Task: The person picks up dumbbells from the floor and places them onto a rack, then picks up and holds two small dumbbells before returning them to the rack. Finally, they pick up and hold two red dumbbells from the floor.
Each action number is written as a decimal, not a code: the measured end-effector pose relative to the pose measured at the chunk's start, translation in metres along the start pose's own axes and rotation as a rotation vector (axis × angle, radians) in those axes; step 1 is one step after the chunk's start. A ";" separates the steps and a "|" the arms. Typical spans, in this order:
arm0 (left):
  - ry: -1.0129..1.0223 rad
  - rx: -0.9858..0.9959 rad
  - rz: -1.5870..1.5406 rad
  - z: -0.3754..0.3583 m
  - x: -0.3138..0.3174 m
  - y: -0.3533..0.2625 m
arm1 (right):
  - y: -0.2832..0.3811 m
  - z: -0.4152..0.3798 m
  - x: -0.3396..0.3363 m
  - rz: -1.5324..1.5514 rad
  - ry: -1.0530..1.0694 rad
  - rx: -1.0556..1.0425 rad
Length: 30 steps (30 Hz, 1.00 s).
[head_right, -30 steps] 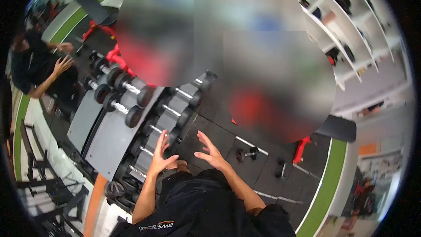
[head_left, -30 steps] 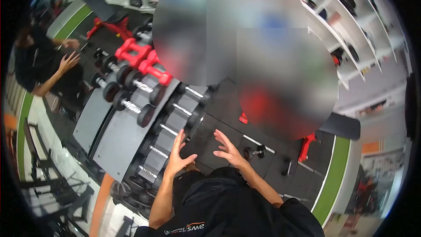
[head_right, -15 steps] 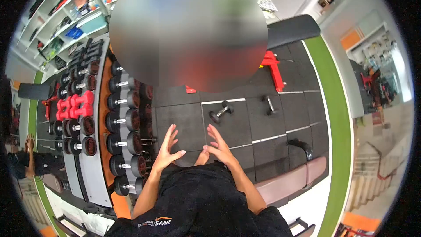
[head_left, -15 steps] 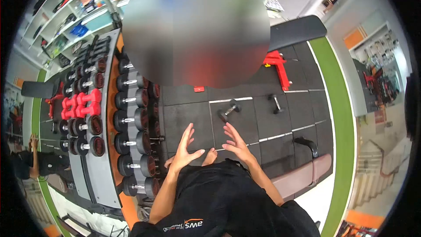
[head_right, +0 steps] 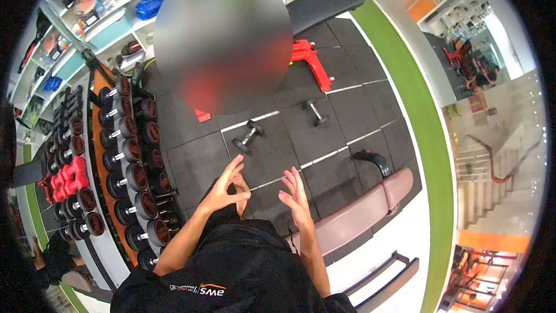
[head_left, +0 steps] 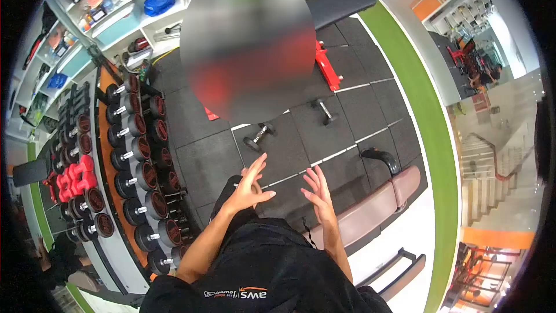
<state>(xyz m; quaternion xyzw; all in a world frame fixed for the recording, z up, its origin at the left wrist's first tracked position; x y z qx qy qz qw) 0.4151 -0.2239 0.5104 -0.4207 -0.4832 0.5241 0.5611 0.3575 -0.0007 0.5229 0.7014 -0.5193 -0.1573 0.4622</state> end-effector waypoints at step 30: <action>0.034 -0.180 0.063 0.296 0.109 0.120 | 0.141 0.148 -0.231 0.148 0.032 0.159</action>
Point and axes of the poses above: each hand's wrist, its own z-axis towards the middle knuckle, its own x-axis out of the palm, y = z × x, the point moved 6 cm from there along z, towards the middle knuckle, and after that the axes turned 14 degrees about x, right-handed, at the moved point
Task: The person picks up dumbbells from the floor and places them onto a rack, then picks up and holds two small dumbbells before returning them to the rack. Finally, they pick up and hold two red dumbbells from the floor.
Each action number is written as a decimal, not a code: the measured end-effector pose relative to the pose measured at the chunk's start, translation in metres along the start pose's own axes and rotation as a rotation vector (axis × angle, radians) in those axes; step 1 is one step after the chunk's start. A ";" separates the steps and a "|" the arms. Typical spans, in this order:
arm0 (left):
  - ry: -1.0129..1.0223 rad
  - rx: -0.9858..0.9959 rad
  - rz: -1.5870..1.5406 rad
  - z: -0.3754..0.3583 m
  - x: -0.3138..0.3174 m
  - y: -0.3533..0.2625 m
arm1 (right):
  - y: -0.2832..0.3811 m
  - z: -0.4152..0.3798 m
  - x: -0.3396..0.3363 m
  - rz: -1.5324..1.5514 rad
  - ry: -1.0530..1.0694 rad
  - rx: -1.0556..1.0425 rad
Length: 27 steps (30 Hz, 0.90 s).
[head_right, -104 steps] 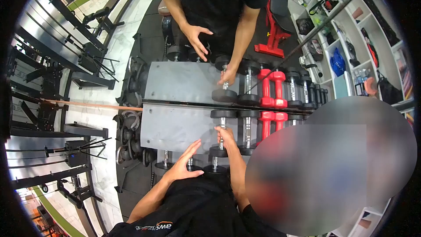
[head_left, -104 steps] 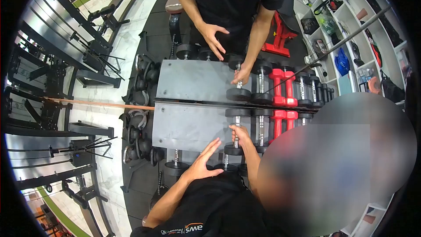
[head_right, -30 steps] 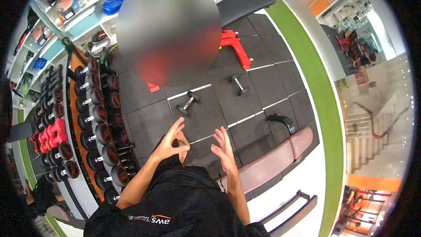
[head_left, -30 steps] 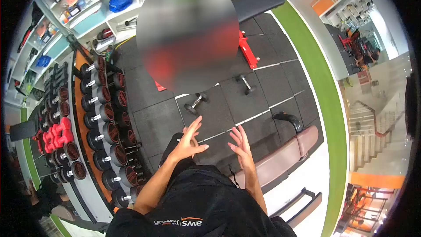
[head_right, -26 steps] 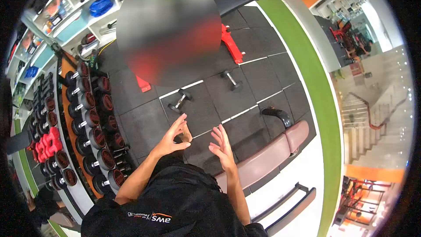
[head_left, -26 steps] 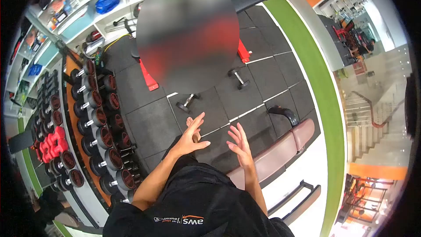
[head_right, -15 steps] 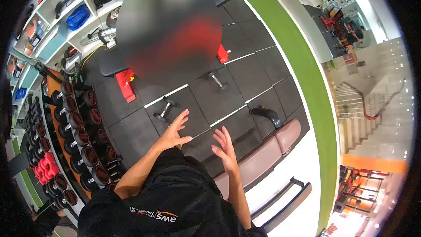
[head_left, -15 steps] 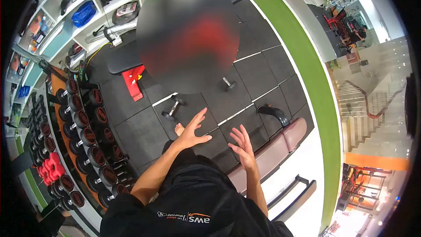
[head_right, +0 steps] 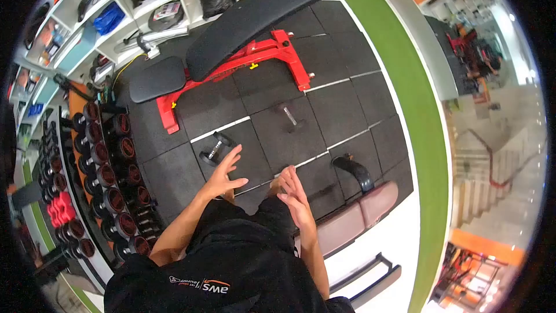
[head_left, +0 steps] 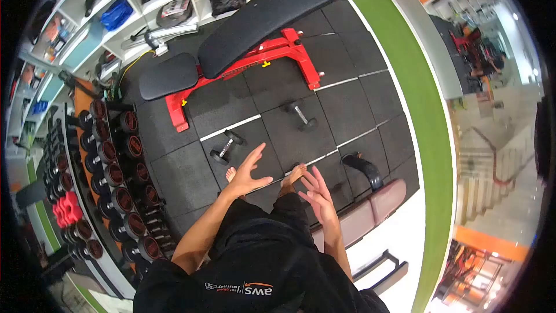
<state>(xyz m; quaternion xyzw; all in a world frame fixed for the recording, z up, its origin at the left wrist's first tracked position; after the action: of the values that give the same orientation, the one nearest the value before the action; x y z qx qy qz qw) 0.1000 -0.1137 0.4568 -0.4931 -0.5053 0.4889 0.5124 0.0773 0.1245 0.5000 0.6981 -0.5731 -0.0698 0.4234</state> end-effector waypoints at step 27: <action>-0.688 -0.401 0.549 0.026 0.013 0.182 | 0.089 0.205 -0.116 -1.150 -0.021 0.110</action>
<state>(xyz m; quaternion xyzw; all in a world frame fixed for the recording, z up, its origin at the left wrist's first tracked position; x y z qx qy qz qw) 0.0735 -0.0935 0.2758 -0.5070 -0.5809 0.6337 0.0626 -0.1472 0.1209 0.3851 0.9177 -0.1085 -0.2656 0.2747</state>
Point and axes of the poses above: each hand's wrist, its own z-axis towards the middle knuckle, its own x-axis out of the palm, y = z × x, the point moved 6 cm from there along z, towards the middle knuckle, and after that the axes turned 14 degrees about x, right-handed, at the moved point
